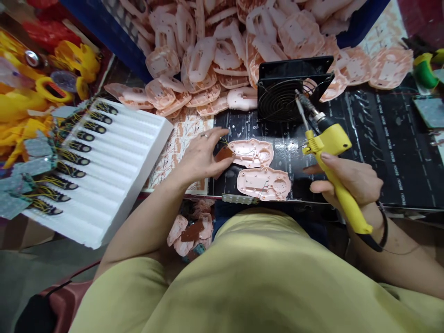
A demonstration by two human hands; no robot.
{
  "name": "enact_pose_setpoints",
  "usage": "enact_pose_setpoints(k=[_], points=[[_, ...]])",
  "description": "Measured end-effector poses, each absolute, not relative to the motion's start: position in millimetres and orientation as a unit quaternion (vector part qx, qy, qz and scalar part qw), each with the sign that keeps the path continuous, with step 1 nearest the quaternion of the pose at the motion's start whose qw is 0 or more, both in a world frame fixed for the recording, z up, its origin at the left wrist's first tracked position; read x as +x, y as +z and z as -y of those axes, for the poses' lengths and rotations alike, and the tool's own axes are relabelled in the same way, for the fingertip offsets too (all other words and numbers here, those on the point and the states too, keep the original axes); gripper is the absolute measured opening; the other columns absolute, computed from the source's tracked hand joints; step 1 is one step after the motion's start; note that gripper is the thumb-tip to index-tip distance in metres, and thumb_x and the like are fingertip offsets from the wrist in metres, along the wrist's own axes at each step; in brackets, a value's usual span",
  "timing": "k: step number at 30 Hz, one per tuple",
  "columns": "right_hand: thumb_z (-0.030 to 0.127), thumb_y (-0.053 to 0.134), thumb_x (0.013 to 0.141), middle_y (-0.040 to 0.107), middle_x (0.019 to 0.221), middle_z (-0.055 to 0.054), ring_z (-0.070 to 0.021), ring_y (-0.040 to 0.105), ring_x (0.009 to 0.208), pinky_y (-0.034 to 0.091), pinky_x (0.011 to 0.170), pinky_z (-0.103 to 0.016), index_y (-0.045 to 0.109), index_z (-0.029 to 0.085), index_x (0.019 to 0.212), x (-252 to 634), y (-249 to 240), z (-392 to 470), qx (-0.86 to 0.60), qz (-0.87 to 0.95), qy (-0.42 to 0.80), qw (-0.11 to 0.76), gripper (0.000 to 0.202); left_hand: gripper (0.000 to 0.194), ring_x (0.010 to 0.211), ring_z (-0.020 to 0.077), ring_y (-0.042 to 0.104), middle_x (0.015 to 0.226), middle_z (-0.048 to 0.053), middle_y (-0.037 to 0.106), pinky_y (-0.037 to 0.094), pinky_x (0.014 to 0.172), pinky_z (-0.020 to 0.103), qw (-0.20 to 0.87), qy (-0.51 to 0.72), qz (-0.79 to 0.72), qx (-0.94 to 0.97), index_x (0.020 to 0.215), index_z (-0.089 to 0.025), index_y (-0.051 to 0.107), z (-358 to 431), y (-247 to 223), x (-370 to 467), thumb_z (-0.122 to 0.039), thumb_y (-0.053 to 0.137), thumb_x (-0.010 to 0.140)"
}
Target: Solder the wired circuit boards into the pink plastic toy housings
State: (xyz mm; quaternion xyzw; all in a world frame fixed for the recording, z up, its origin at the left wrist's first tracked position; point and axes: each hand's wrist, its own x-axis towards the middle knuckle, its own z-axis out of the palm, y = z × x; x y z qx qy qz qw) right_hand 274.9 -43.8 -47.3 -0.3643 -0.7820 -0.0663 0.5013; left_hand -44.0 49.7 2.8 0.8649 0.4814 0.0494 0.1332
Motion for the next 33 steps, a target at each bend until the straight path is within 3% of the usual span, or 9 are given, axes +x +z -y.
enact_pose_setpoints(k=[2, 8, 11, 14, 17, 20, 23, 28, 33], points=[[0.032, 0.067, 0.095, 0.075, 0.073, 0.002, -0.0144, 0.070, 0.059, 0.058, 0.058, -0.023, 0.050, 0.027, 0.148, 272.2, -50.8, 41.3, -0.351, 0.779, -0.063, 0.516, 0.056, 0.074, 0.135, 0.0342, 0.051, 0.149, 0.018, 0.053, 0.041, 0.114, 0.049, 0.134, 0.020, -0.474, 0.870, 0.147, -0.016, 0.047, -44.3, -4.9, -55.6, -0.050, 0.069, 0.084], [0.021, 0.071, 0.092, 0.074, 0.071, 0.005, -0.0133, 0.069, 0.057, 0.056, 0.056, -0.024, 0.064, 0.028, 0.133, 272.4, -67.9, 36.7, -0.360, 0.774, -0.080, 0.514, 0.042, 0.059, 0.114, 0.0306, 0.063, 0.128, 0.015, 0.064, 0.050, 0.102, 0.045, 0.081, 0.071, -0.520, 0.847, 0.142, -0.017, 0.052, -33.6, -16.0, -52.3, -0.038, 0.063, 0.088], [0.019, 0.070, 0.092, 0.075, 0.073, 0.003, -0.0146, 0.069, 0.057, 0.056, 0.053, -0.026, 0.070, 0.027, 0.118, 274.9, -67.8, 37.5, -0.372, 0.780, -0.091, 0.494, 0.027, 0.062, 0.112, 0.0272, 0.064, 0.130, 0.013, 0.060, 0.053, 0.098, 0.039, 0.088, 0.120, -0.502, 0.852, 0.147, -0.020, 0.047, -23.3, -3.6, -39.9, -0.039, 0.061, 0.090], [0.019, 0.069, 0.091, 0.075, 0.073, 0.003, -0.0145, 0.068, 0.054, 0.055, 0.051, -0.026, 0.069, 0.028, 0.111, 275.8, -65.6, 38.7, -0.381, 0.786, -0.101, 0.477, 0.022, 0.058, 0.109, 0.0258, 0.066, 0.140, 0.014, 0.056, 0.056, 0.092, 0.037, 0.113, 0.085, -0.425, 0.894, 0.150, -0.024, 0.046, -4.3, 9.2, -30.6, -0.043, 0.058, 0.096], [0.023, 0.068, 0.093, 0.073, 0.068, 0.005, -0.0129, 0.065, 0.050, 0.055, 0.050, -0.025, 0.070, 0.030, 0.104, 275.1, -65.7, 39.1, -0.397, 0.784, -0.099, 0.466, 0.013, 0.072, 0.119, 0.0347, 0.063, 0.155, 0.021, 0.043, 0.058, 0.092, 0.045, 0.104, 0.016, -0.319, 0.942, 0.148, -0.022, 0.048, 17.3, 8.4, -28.8, -0.057, 0.070, 0.089], [0.025, 0.066, 0.094, 0.071, 0.065, 0.006, -0.0124, 0.063, 0.048, 0.054, 0.050, -0.025, 0.071, 0.031, 0.099, 274.5, -67.2, 38.9, -0.404, 0.783, -0.097, 0.462, 0.009, 0.078, 0.128, 0.0403, 0.058, 0.161, 0.025, 0.035, 0.057, 0.096, 0.052, 0.070, 0.008, -0.312, 0.947, 0.148, -0.021, 0.048, 33.0, -6.4, -32.0, -0.042, 0.083, 0.081], [0.021, 0.068, 0.092, 0.072, 0.068, 0.005, -0.0121, 0.063, 0.050, 0.053, 0.050, -0.025, 0.069, 0.029, 0.106, 275.7, -67.5, 38.8, -0.386, 0.790, -0.108, 0.465, 0.016, 0.069, 0.131, 0.0362, 0.058, 0.161, 0.022, 0.035, 0.057, 0.101, 0.049, 0.112, 0.050, -0.348, 0.929, 0.149, -0.023, 0.047, 39.8, -23.2, -34.4, -0.022, 0.075, 0.086], [0.012, 0.071, 0.087, 0.073, 0.070, 0.002, -0.0110, 0.061, 0.050, 0.051, 0.053, -0.023, 0.068, 0.025, 0.112, 280.0, -65.0, 38.1, -0.368, 0.803, -0.121, 0.453, 0.029, 0.051, 0.130, 0.0283, 0.059, 0.142, 0.018, 0.055, 0.055, 0.106, 0.039, 0.248, 0.145, -0.379, 0.880, 0.140, -0.018, 0.058, 37.2, -26.7, -39.4, -0.025, 0.067, 0.090], [0.014, 0.072, 0.087, 0.072, 0.066, 0.003, -0.0111, 0.058, 0.046, 0.048, 0.050, -0.024, 0.071, 0.025, 0.106, 281.4, -65.6, 35.2, -0.353, 0.803, -0.141, 0.459, 0.022, 0.042, 0.106, 0.0250, 0.071, 0.117, 0.008, 0.075, 0.058, 0.098, 0.037, 0.361, 0.149, -0.449, 0.804, 0.126, -0.024, 0.072, 34.1, 14.3, -93.5, -0.047, 0.067, 0.091]])
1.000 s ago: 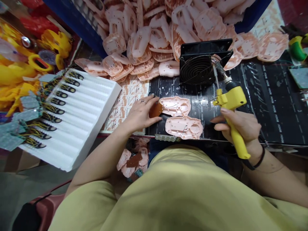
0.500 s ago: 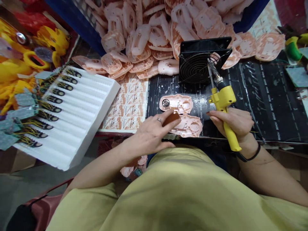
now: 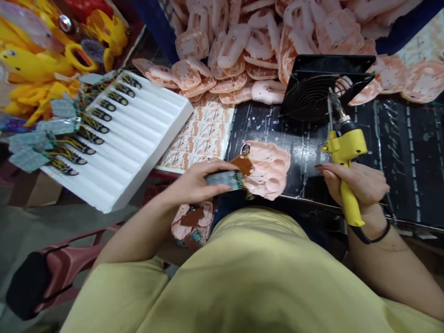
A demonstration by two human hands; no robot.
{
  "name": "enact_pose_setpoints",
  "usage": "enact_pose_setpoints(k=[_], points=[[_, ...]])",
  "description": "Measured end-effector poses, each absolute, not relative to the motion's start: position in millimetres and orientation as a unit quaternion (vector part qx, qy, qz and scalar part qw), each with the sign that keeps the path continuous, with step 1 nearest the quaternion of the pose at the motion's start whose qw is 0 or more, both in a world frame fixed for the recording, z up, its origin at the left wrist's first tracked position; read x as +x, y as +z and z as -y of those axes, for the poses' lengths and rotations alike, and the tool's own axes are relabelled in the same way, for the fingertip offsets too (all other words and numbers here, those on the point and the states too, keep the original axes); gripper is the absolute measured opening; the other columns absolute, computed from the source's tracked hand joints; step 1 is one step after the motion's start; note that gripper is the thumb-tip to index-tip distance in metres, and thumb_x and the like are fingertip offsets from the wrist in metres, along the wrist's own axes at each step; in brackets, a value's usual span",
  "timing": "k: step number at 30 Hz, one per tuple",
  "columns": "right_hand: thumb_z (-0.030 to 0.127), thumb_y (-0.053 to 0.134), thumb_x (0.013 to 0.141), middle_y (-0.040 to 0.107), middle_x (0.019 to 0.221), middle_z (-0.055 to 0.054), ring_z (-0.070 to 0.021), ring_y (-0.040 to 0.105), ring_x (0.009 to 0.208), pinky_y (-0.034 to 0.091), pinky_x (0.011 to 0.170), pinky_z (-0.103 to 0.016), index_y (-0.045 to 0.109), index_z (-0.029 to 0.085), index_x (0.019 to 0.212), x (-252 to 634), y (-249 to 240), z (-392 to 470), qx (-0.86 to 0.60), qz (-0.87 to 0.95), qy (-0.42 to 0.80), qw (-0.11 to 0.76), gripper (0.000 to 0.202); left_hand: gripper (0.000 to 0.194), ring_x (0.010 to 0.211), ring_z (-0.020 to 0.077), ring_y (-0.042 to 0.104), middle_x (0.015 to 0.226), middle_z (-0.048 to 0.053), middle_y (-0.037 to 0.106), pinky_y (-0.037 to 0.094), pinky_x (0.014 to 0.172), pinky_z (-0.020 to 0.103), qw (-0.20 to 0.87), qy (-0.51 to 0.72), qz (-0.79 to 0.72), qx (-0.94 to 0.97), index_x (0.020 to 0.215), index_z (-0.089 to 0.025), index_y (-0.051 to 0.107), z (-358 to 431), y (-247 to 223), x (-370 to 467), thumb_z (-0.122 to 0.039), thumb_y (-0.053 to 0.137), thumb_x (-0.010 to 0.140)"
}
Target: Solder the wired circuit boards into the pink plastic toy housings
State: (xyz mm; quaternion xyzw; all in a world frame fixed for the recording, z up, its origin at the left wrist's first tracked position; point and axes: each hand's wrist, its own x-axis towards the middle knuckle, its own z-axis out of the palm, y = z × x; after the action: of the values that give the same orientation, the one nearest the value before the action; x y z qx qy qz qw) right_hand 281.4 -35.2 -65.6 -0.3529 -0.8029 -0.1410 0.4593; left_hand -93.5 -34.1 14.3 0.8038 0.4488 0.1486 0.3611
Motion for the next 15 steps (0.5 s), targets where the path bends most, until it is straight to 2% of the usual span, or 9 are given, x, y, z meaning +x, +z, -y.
enact_pose_setpoints(k=[3, 6, 8, 10, 13, 14, 15], points=[[0.018, 0.073, 0.087, 0.069, 0.061, 0.004, -0.0112, 0.057, 0.044, 0.047, 0.047, -0.023, 0.073, 0.027, 0.100, 282.9, -68.9, 34.0, -0.348, 0.798, -0.156, 0.466, 0.015, 0.042, 0.095, 0.0256, 0.072, 0.116, -0.006, 0.077, 0.061, 0.085, 0.039, 0.390, 0.086, -0.459, 0.794, 0.123, -0.044, 0.073, 48.8, 48.5, -153.1, -0.052, 0.076, 0.082], [0.019, 0.077, 0.084, 0.066, 0.058, 0.005, -0.0112, 0.056, 0.044, 0.044, 0.046, -0.023, 0.074, 0.027, 0.098, 285.2, -72.3, 33.9, -0.344, 0.798, -0.177, 0.462, 0.016, 0.041, 0.087, 0.0230, 0.073, 0.112, -0.012, 0.077, 0.062, 0.077, 0.037, 0.415, 0.022, -0.474, 0.777, 0.121, -0.052, 0.071, 77.9, 64.4, -206.5, -0.044, 0.078, 0.081], [0.017, 0.078, 0.082, 0.062, 0.055, 0.005, -0.0107, 0.053, 0.044, 0.042, 0.046, -0.023, 0.075, 0.025, 0.097, 285.5, -72.6, 34.2, -0.332, 0.804, -0.183, 0.458, 0.018, 0.040, 0.087, 0.0237, 0.074, 0.109, -0.015, 0.078, 0.061, 0.075, 0.036, 0.431, -0.041, -0.502, 0.748, 0.117, -0.055, 0.072, 99.6, 56.2, -229.3, -0.046, 0.079, 0.079], [0.015, 0.079, 0.081, 0.055, 0.052, 0.005, -0.0097, 0.049, 0.044, 0.040, 0.046, -0.023, 0.075, 0.023, 0.094, 284.0, -70.5, 34.7, -0.318, 0.809, -0.188, 0.457, 0.015, 0.039, 0.092, 0.0267, 0.074, 0.111, -0.012, 0.078, 0.061, 0.080, 0.038, 0.437, -0.111, -0.537, 0.713, 0.116, -0.050, 0.074, 118.1, 35.5, -239.5, -0.046, 0.076, 0.078], [0.019, 0.074, 0.087, 0.047, 0.049, 0.006, -0.0075, 0.046, 0.045, 0.035, 0.046, -0.021, 0.076, 0.022, 0.083, 279.9, -65.3, 36.4, -0.337, 0.806, -0.219, 0.435, 0.005, 0.055, 0.099, 0.0312, 0.074, 0.120, 0.005, 0.076, 0.059, 0.084, 0.038, 0.426, -0.226, -0.556, 0.677, 0.127, -0.028, 0.074, 129.7, 2.3, -232.6, -0.041, 0.074, 0.074], [0.022, 0.071, 0.090, 0.046, 0.049, 0.006, -0.0068, 0.045, 0.045, 0.033, 0.046, -0.021, 0.076, 0.022, 0.080, 278.8, -64.2, 37.1, -0.348, 0.804, -0.233, 0.421, 0.011, 0.061, 0.099, 0.0310, 0.074, 0.120, 0.009, 0.076, 0.059, 0.083, 0.035, 0.409, -0.244, -0.558, 0.680, 0.129, -0.022, 0.073, 127.5, -3.8, -225.8, -0.040, 0.076, 0.071], [0.024, 0.068, 0.093, 0.045, 0.048, 0.006, -0.0062, 0.045, 0.045, 0.031, 0.045, -0.020, 0.077, 0.023, 0.078, 278.2, -63.7, 37.8, -0.358, 0.802, -0.248, 0.408, 0.017, 0.063, 0.096, 0.0289, 0.074, 0.117, 0.009, 0.077, 0.059, 0.081, 0.032, 0.381, -0.242, -0.567, 0.689, 0.127, -0.020, 0.074, 121.8, -5.8, -217.7, -0.040, 0.080, 0.068]])
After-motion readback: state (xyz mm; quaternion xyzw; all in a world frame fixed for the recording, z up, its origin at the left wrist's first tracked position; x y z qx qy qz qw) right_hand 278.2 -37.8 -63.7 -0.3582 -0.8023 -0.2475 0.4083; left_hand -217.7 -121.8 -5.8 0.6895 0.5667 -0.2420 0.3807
